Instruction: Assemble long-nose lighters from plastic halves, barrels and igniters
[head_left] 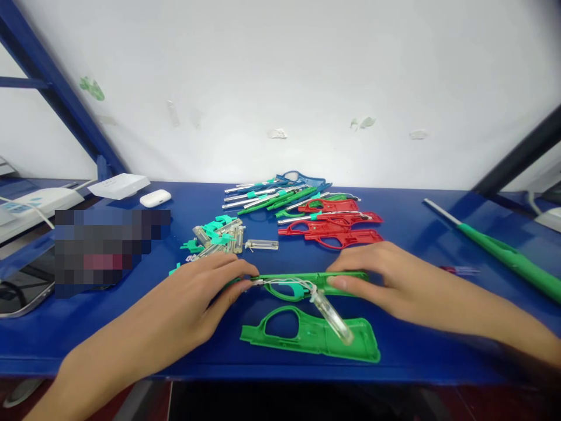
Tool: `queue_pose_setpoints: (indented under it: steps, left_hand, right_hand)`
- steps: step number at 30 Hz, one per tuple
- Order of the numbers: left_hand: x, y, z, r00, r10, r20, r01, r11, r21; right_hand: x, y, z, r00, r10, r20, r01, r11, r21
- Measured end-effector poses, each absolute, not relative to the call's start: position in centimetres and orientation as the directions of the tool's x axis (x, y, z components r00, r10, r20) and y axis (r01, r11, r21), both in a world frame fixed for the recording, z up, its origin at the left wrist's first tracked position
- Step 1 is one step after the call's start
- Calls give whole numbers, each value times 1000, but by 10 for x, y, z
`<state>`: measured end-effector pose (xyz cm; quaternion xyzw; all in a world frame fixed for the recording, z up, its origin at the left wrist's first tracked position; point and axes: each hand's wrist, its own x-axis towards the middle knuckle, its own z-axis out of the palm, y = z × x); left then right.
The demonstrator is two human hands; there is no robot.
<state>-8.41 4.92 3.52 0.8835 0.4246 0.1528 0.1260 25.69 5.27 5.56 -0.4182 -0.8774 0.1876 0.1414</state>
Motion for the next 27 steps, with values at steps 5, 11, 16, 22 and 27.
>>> queue_pose_setpoints:
  steps: [5,11,16,22,27]
  left_hand:
    - [-82,49,36,588,796,140,728,-597,338]
    - [-81,47,27,590,779,211,729,-627,274]
    - [-81,46,20,643,714,275,698,-695,173]
    - [-85,45,15,649,716,259,714,-690,119]
    - [-85,42,12,651,704,284,711,-696,96]
  right_hand:
    - [257,40,45,-500,823,271,748,568,-343]
    - [245,-3,37,-467,728,502,801,588,-108]
    - [232,-15,27,-476,775,415,827,555,-90]
    - [240,-11,31,-437,807,397,839,525,-144]
    - [253,2,46,-400,842,362,836,497,-233]
